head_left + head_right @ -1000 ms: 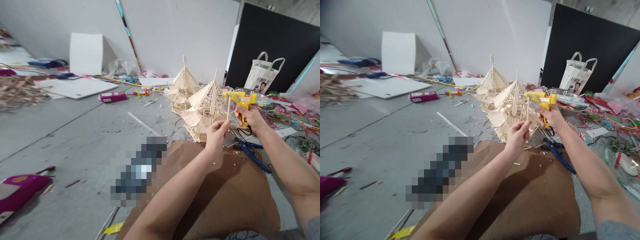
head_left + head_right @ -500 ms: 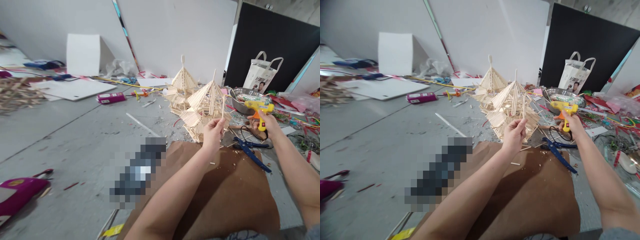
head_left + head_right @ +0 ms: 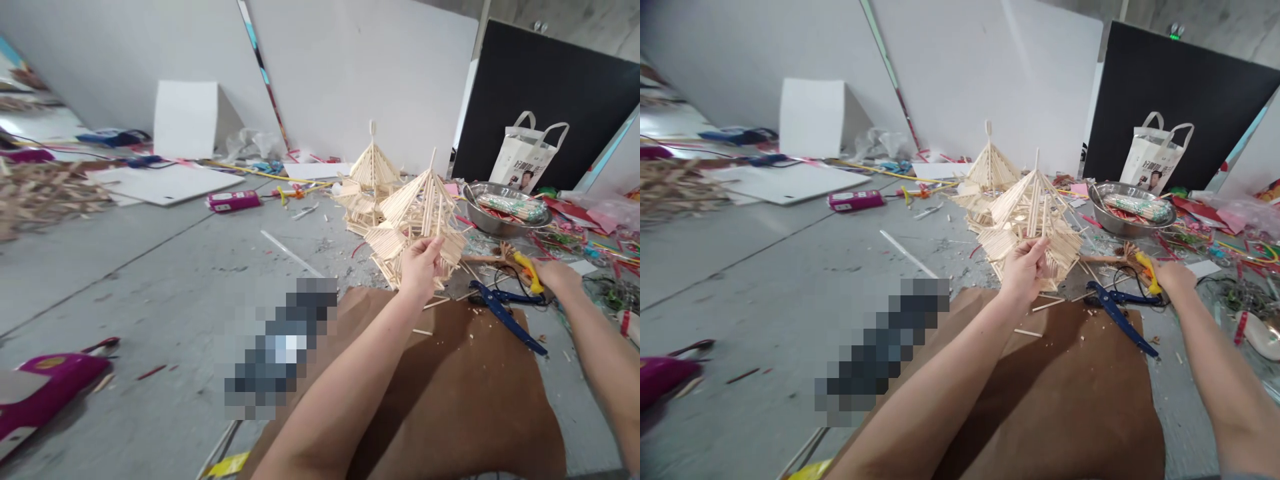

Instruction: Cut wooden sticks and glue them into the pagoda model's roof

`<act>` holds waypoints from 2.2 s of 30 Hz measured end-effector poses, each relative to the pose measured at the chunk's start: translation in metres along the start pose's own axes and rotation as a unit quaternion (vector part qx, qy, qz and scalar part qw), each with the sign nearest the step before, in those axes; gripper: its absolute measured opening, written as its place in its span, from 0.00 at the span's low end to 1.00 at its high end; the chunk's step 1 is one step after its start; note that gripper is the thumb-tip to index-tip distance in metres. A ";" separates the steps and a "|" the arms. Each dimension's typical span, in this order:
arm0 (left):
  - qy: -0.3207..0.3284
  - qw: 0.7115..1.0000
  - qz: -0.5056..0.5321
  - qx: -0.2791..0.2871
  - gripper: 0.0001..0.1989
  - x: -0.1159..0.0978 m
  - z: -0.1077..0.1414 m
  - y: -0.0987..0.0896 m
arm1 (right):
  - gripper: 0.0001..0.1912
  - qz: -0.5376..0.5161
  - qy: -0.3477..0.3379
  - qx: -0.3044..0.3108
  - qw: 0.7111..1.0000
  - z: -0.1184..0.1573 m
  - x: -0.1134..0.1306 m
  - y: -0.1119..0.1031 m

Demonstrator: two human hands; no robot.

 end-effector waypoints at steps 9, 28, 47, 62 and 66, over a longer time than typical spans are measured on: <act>-0.027 0.999 0.016 0.041 0.18 0.000 -0.004 0.003 | 0.17 -0.302 -0.321 -0.201 0.875 0.033 0.181 -0.110; -0.039 0.997 0.023 0.061 0.18 -0.004 -0.008 0.002 | 0.07 -0.629 -0.236 0.140 0.728 0.032 0.277 -0.087; 0.004 0.999 -0.001 0.040 0.19 -0.008 -0.009 -0.002 | 0.07 -0.630 -0.216 0.164 0.727 0.032 0.281 -0.087; 0.035 0.999 -0.027 0.008 0.19 -0.009 -0.010 -0.005 | 0.07 -0.615 -0.216 0.153 0.743 0.031 0.281 -0.085; 0.039 0.999 -0.034 0.002 0.19 -0.010 -0.009 -0.005 | 0.08 -0.612 -0.222 0.144 0.745 0.031 0.281 -0.085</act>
Point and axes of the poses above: each hand's wrist, its own z-axis away from the middle knuckle, its own y-axis out of the palm, x = y × z, the point moved 6 cm from there along -z, towards the middle knuckle, and after that the axes turned 15 degrees about -y, right-handed, at the moved point
